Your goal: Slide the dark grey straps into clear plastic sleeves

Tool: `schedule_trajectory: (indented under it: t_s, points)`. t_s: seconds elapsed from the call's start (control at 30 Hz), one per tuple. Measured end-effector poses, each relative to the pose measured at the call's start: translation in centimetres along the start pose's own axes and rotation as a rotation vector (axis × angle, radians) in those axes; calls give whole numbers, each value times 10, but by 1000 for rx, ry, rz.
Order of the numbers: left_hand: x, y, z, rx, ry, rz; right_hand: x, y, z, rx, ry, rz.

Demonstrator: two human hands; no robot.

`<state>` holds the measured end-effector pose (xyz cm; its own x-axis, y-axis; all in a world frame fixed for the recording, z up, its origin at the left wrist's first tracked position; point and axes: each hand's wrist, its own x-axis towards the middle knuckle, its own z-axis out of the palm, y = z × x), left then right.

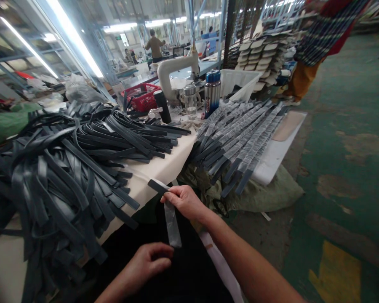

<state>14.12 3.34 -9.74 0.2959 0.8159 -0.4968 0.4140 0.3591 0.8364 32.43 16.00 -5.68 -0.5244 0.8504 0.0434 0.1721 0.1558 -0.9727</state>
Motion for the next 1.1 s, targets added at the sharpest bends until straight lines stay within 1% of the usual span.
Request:
schedule_trajectory:
  t_s: [0.03,0.07,0.1,0.17,0.23,0.33,0.43,0.5,0.57,0.6,0.67,0.73,0.8,0.87,0.93,1.1]
  points:
    - [2,6,-6,-45,66,15,0,-2,-1,-9,-22,-8]
    - [4,12,-12,-89,105,37,0,-3,-1,-20,-43,-15]
    - [7,19,-16,-131,109,60,0,-4,1,-32,-57,-22]
    - [12,32,-17,-176,50,87,-1,-5,6,-51,-62,-31]
    - [18,39,-12,-171,13,75,-1,-5,11,-60,-48,-35]
    - [27,41,-2,-213,68,20,0,-2,11,-42,6,-29]
    - [36,39,2,-434,160,-40,-7,1,0,13,105,-4]
    - [41,38,1,-601,218,-50,-21,3,-12,53,165,41]
    - [46,39,1,-735,246,-42,-43,7,-20,93,188,135]
    - [48,40,1,-788,253,-44,-55,8,-23,116,175,195]
    - [52,42,3,-869,258,-64,-81,11,-21,170,96,301]
    - [55,45,6,-921,266,-86,-103,11,-13,221,-4,354]
    - [56,46,9,-934,256,-92,-116,11,-2,252,-67,370]
    - [56,47,11,-922,238,-89,-121,9,7,243,-90,371]
    - [56,48,12,-906,226,-81,-119,9,13,202,-94,369]
    - [56,49,10,-922,238,-83,-111,5,13,91,-79,366]
